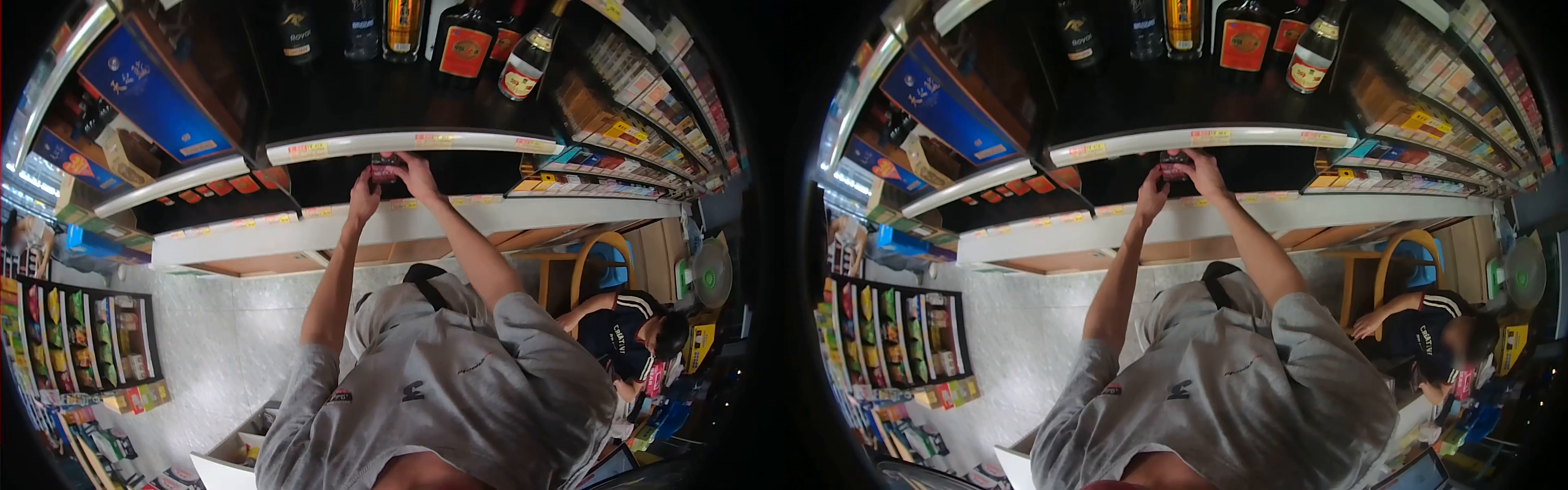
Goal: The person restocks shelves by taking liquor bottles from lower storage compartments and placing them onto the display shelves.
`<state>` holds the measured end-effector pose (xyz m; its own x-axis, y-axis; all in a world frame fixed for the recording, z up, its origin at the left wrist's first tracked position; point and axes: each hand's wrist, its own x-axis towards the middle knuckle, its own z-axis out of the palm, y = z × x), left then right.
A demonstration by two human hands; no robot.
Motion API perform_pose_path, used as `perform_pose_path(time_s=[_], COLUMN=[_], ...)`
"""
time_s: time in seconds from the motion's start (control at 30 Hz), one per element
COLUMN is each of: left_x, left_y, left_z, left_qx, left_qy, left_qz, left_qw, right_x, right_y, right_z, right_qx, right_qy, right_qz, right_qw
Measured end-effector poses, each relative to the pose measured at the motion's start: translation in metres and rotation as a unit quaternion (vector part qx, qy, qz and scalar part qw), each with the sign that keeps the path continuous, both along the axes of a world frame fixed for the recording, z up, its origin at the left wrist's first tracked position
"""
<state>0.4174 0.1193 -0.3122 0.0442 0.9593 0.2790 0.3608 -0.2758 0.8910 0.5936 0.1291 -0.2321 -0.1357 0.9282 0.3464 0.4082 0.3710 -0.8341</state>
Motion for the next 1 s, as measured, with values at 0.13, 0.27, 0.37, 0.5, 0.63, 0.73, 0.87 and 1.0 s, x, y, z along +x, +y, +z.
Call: perform_pose_path(time_s=[0.13, 0.27, 0.37, 0.5, 0.63, 0.73, 0.87, 1.0], left_x=[0.004, 0.011, 0.015, 0.016, 0.012, 0.009, 0.003, 0.002], left_y=[0.003, 0.005, -0.003, -0.014, -0.024, -0.046, -0.092, -0.119], left_z=[-0.002, -0.01, 0.009, 0.037, 0.039, 0.047, 0.078, 0.078], left_qx=[-0.021, -0.038, -0.078, -0.154, -0.135, -0.148, -0.181, -0.267], left_qy=[0.009, 0.005, -0.058, -0.042, -0.069, -0.059, -0.115, -0.139], left_qz=[-0.025, -0.051, -0.066, -0.047, -0.057, -0.029, -0.002, -0.022], left_qw=[0.999, 0.998, 0.993, 0.986, 0.987, 0.987, 0.977, 0.953], right_x=[0.006, 0.017, 0.021, 0.028, 0.03, 0.04, 0.056, 0.065], right_y=[-0.003, -0.005, -0.005, -0.009, -0.015, -0.034, -0.076, -0.133], right_z=[0.007, 0.014, 0.017, 0.021, 0.018, 0.021, 0.028, 0.04], right_qx=[0.055, 0.017, -0.01, -0.006, -0.055, -0.008, 0.017, -0.066], right_qy=[-0.045, -0.057, -0.097, -0.106, -0.106, -0.106, 0.004, 0.033], right_qz=[-0.009, 0.011, 0.0, 0.024, -0.005, -0.041, -0.08, -0.03], right_qw=[0.997, 0.998, 0.995, 0.994, 0.993, 0.994, 0.997, 0.997])
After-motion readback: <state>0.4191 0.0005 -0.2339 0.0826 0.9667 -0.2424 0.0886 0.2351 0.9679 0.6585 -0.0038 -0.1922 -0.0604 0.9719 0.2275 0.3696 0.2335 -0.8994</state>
